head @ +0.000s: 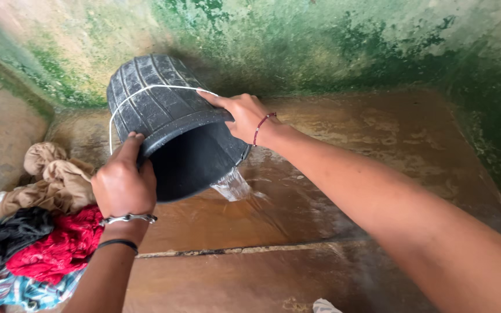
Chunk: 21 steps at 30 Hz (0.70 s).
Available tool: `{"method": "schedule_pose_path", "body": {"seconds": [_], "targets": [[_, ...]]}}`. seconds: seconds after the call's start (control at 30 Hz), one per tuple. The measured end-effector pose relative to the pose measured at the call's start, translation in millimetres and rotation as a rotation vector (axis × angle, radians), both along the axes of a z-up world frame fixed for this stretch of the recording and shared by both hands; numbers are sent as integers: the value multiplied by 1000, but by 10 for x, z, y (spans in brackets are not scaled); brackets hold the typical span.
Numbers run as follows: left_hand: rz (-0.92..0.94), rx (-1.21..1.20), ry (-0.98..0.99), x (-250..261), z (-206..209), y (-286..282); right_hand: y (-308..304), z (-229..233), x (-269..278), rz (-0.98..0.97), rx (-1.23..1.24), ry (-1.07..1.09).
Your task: The person fills a bucket with water from a wall tap, then hand-washes a light-colored cloth using soap and water. They repeatedly rub, rinse, and wring the cloth on the floor.
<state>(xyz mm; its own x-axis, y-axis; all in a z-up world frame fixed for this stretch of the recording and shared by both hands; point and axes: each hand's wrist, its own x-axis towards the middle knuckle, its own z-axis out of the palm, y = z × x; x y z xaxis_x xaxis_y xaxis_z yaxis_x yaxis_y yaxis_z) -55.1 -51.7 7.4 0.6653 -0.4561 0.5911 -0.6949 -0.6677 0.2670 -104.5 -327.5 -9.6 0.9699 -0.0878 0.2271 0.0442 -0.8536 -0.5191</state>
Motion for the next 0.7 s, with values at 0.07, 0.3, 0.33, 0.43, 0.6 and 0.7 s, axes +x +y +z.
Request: {"method": "schedule_pose_path", "body": {"seconds": [0.07,0.3,0.33,0.43,0.6,0.7], "targets": [[-17,10,5,49,61,77,54,5,16,55,-12,-136],[-187,74,16,185,234,724,626,-241,-133,27,-77,-401],[-197,119,11,191,261,830,743,-276,-167,16,-61,-355],[-211,252,33,143,307,1103,1046,-339,-307,12,-30,-290],[-158,401,103,71,352,1349,1311,-284,-409,50,-39,-300],[-106,397,138,23,309,1391,1320,-248,-430,69,-78,-316]]}}
